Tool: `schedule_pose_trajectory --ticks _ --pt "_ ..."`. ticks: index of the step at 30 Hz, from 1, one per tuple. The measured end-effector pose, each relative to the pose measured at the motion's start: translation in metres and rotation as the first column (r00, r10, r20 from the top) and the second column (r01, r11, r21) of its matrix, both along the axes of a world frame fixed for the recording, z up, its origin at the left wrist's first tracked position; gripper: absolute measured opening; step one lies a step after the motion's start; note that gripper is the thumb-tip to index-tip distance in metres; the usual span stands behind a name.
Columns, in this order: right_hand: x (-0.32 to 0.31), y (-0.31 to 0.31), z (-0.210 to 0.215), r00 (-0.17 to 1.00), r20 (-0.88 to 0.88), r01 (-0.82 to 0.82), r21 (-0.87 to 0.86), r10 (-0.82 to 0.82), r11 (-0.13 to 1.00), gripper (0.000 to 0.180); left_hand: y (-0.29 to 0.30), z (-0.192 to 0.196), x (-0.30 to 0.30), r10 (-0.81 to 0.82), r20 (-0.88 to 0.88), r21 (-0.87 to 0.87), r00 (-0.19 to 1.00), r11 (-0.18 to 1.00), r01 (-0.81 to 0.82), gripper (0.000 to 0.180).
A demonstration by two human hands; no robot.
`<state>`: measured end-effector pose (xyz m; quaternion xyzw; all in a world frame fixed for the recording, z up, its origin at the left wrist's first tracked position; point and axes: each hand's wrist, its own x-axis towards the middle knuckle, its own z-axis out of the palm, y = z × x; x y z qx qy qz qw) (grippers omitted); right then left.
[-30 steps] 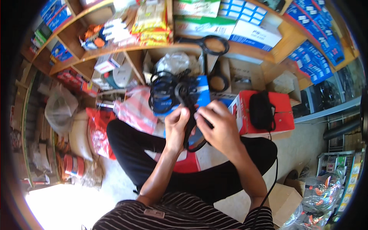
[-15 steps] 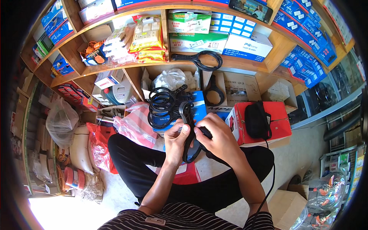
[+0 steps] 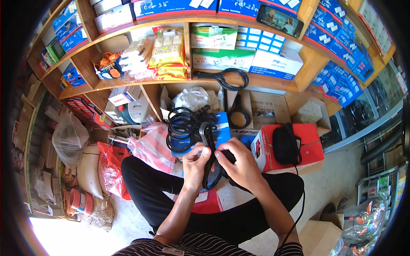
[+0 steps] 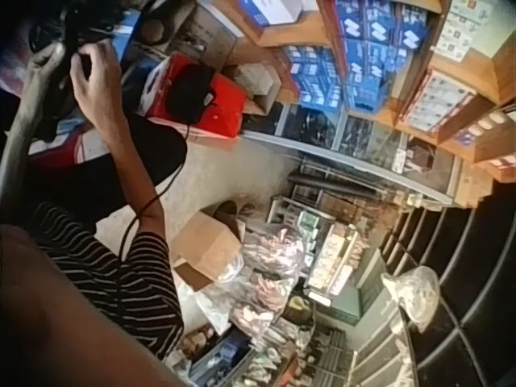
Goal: Inspecting and manipulating a circular black plastic component for assembly.
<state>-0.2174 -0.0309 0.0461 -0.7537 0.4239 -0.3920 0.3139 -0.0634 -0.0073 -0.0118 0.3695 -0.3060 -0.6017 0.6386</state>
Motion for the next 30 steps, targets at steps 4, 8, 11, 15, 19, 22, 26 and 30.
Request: schedule_pose_trajectory --ticks 4,8,11,15,19,22,26,30 --pt "-0.002 -0.001 0.005 0.996 -0.055 -0.075 -0.085 0.070 0.994 0.013 0.003 0.010 0.005 -0.059 -0.027 0.042 0.998 0.997 0.060 0.038" --pt "0.003 -0.001 0.004 0.998 -0.061 -0.043 -0.147 0.034 0.988 0.013 0.004 0.014 0.004 -0.061 -0.042 0.050 0.997 0.997 0.063 0.041" --pt "0.007 -0.002 0.005 1.000 -0.025 -0.008 -0.159 0.004 0.987 0.013 0.006 0.014 0.004 0.008 0.001 0.021 1.000 1.000 -0.008 0.043" --pt "0.011 -0.001 0.005 1.000 0.024 0.016 -0.098 -0.014 0.995 0.012 0.006 0.012 0.005 0.062 0.056 -0.022 0.996 0.998 -0.061 0.046" --pt "0.016 -0.001 -0.006 0.999 0.036 0.029 -0.120 -0.025 0.992 0.013 0.003 0.012 0.005 0.098 0.028 0.001 0.995 0.995 -0.098 0.044" --pt "0.017 -0.002 -0.008 1.000 0.021 0.022 -0.174 -0.019 0.984 0.013 0.003 0.007 0.005 0.038 0.023 0.028 0.999 0.999 -0.038 0.041" --pt "0.019 -0.002 -0.005 1.000 -0.027 0.002 -0.302 -0.011 0.953 0.011 0.004 0.015 0.007 0.075 0.041 0.019 0.996 0.997 -0.076 0.043" --pt "0.020 0.001 -0.003 0.998 -0.056 -0.023 -0.298 0.007 0.954 0.013 0.007 0.019 0.011 0.103 0.043 0.029 0.994 0.994 -0.105 0.044"
